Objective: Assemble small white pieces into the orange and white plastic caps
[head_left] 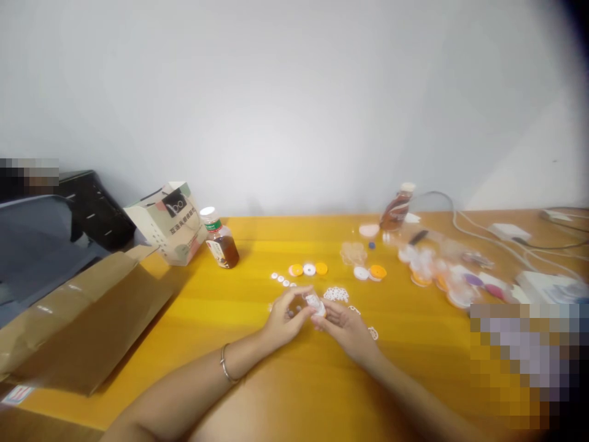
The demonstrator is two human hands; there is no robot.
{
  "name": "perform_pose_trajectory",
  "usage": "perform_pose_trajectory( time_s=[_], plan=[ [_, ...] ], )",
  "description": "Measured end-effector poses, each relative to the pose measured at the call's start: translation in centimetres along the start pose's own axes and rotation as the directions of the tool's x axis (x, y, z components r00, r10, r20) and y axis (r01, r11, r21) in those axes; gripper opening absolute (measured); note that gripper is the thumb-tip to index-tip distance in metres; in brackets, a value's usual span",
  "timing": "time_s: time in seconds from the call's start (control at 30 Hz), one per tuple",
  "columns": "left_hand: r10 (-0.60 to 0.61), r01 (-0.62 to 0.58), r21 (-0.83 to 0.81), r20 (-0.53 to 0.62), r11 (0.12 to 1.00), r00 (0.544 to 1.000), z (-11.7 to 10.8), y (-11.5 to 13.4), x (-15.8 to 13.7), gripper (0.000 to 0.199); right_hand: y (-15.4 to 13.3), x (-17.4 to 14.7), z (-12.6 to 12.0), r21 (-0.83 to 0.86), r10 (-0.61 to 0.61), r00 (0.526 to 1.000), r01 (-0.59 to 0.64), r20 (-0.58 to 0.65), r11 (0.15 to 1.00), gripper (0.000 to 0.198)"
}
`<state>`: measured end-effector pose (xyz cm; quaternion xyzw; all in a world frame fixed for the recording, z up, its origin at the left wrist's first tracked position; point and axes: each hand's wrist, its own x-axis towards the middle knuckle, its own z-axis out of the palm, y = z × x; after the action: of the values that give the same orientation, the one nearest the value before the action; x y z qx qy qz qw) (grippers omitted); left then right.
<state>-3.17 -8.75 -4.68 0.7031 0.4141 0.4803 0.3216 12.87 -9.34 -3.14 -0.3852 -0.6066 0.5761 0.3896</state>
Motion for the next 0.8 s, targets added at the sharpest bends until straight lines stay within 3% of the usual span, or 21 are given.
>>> perform_pose_trajectory(
  time_s=[0.4, 0.53, 0.67, 0.8],
  plan=[
    [-0.093, 0.088, -0.097, -0.044, 0.991, 0.995, 0.3, 0.3, 0.2, 0.029, -0.5, -0.3, -0.1, -0.141, -0.031, 0.999, 0.026, -0.038, 0.990, 0.024],
    [-0.104, 0.125, -0.280, 0.091, 0.952, 0.990, -0.4, 0.1, 0.7, 0.033, -0.5, -0.1, -0.3, -0.082, 0.028, 0.998, -0.024, 0.049, 0.996, 0.024],
    [-0.090, 0.231, -0.517, 0.283, 0.824, 0.955, -1.0, 0.2, 1.1, 0.037, -0.2, -0.1, -0.4, 0.075, 0.087, 0.984, -0.099, 0.156, 0.992, 0.025],
    [-0.093, 0.272, -0.569, 0.323, 0.776, 0.942, -1.1, 0.5, 1.1, 0.041, 0.4, -0.2, -0.3, 0.218, 0.090, 0.979, -0.130, 0.184, 0.967, 0.025]
  ],
)
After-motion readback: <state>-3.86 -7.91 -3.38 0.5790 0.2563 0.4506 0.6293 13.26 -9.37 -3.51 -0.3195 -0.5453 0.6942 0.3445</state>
